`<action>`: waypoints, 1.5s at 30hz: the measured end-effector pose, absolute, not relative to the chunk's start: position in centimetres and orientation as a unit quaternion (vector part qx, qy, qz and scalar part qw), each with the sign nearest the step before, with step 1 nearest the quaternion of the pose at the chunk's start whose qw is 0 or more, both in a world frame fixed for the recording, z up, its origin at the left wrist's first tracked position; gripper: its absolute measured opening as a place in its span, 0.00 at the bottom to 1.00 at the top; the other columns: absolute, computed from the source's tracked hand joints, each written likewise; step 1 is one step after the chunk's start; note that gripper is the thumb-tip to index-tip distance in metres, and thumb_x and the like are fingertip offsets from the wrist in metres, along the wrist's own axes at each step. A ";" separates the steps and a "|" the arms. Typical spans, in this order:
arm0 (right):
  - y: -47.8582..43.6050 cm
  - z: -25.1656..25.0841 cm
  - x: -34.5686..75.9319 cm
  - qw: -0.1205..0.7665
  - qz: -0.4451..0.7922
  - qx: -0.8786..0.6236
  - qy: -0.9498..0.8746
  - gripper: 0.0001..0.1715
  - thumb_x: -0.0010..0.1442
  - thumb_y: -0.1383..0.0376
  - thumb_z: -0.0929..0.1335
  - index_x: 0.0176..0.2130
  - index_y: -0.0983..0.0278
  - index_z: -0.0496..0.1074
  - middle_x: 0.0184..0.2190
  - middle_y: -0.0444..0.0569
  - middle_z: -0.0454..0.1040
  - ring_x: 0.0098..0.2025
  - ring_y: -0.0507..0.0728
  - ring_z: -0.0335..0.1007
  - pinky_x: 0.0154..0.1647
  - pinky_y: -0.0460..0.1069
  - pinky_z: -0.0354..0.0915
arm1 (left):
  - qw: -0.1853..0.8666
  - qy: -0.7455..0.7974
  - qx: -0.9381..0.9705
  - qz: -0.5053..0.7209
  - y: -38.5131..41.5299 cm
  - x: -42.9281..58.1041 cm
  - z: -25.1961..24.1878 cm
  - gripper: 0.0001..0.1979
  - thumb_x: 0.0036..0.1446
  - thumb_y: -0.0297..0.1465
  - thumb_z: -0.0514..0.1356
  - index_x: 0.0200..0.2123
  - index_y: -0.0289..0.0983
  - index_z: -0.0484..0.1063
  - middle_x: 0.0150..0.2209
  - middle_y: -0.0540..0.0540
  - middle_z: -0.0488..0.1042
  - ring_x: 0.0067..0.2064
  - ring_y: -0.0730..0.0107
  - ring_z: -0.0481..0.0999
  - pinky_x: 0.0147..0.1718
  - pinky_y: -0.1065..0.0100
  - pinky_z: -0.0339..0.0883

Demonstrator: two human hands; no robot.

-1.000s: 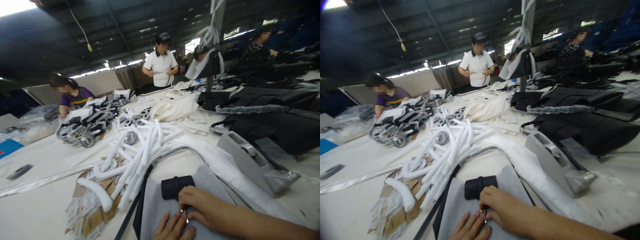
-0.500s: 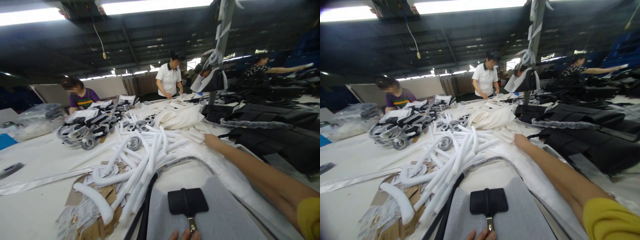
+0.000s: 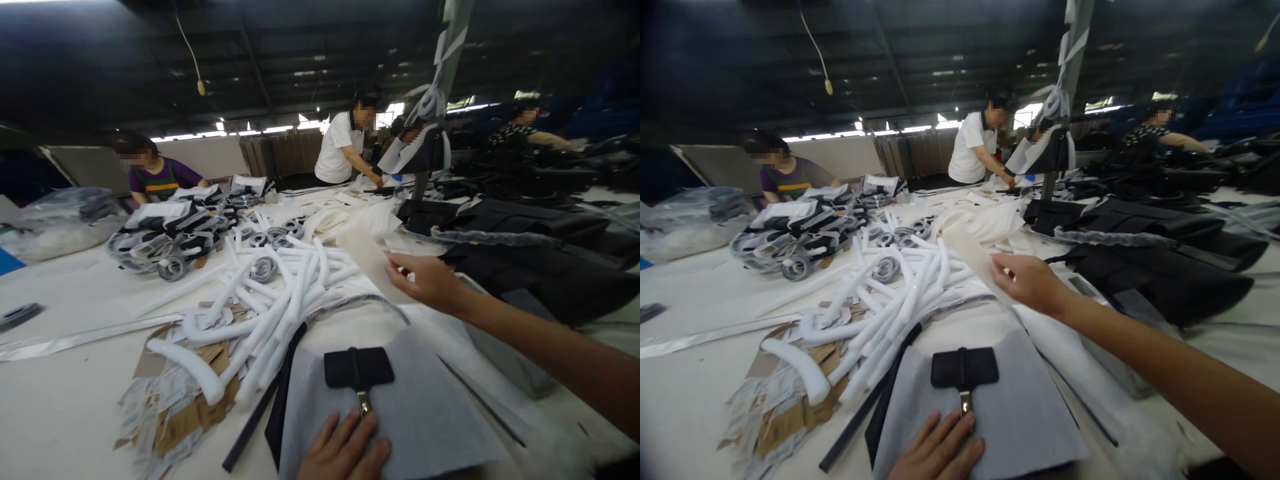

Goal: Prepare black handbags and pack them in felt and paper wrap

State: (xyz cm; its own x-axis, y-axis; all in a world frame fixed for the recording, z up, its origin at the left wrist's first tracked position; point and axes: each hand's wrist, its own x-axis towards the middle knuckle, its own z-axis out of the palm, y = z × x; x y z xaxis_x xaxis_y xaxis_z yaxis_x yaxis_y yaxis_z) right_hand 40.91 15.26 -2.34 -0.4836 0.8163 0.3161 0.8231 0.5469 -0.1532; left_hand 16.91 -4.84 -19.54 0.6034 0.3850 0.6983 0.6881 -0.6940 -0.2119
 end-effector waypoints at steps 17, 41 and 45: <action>-2.4 -13.5 38.3 0.146 -0.090 -0.260 -0.950 0.30 0.60 0.76 0.64 0.61 0.68 0.68 0.59 0.64 0.72 0.61 0.72 0.68 0.56 0.67 0.68 | -0.011 -0.443 -0.840 -0.312 -8.1 18.1 -17.0 0.13 0.70 0.33 0.52 0.51 0.41 0.74 0.40 0.47 0.82 0.38 0.64 0.82 0.37 0.63 0.78; 2.4 -7.1 38.2 0.051 0.310 -0.215 -0.925 0.14 0.63 0.69 0.66 0.43 0.60 0.81 0.49 0.50 0.80 0.50 0.58 0.77 0.55 0.50 0.70 | 0.137 -0.423 -0.858 -0.255 -6.9 18.9 -16.5 0.34 0.69 0.47 0.50 0.67 0.27 0.59 0.63 0.32 0.68 0.65 0.55 0.68 0.54 0.60 0.73; 11.3 -4.9 36.3 0.007 0.189 -0.209 -0.960 0.12 0.64 0.65 0.68 0.33 0.62 0.82 0.31 0.44 0.82 0.33 0.56 0.78 0.39 0.48 0.73 | 0.268 -0.425 -0.807 -0.311 -6.3 19.7 -19.1 0.20 0.68 0.33 0.56 0.61 0.39 0.69 0.57 0.39 0.76 0.60 0.60 0.74 0.51 0.64 0.76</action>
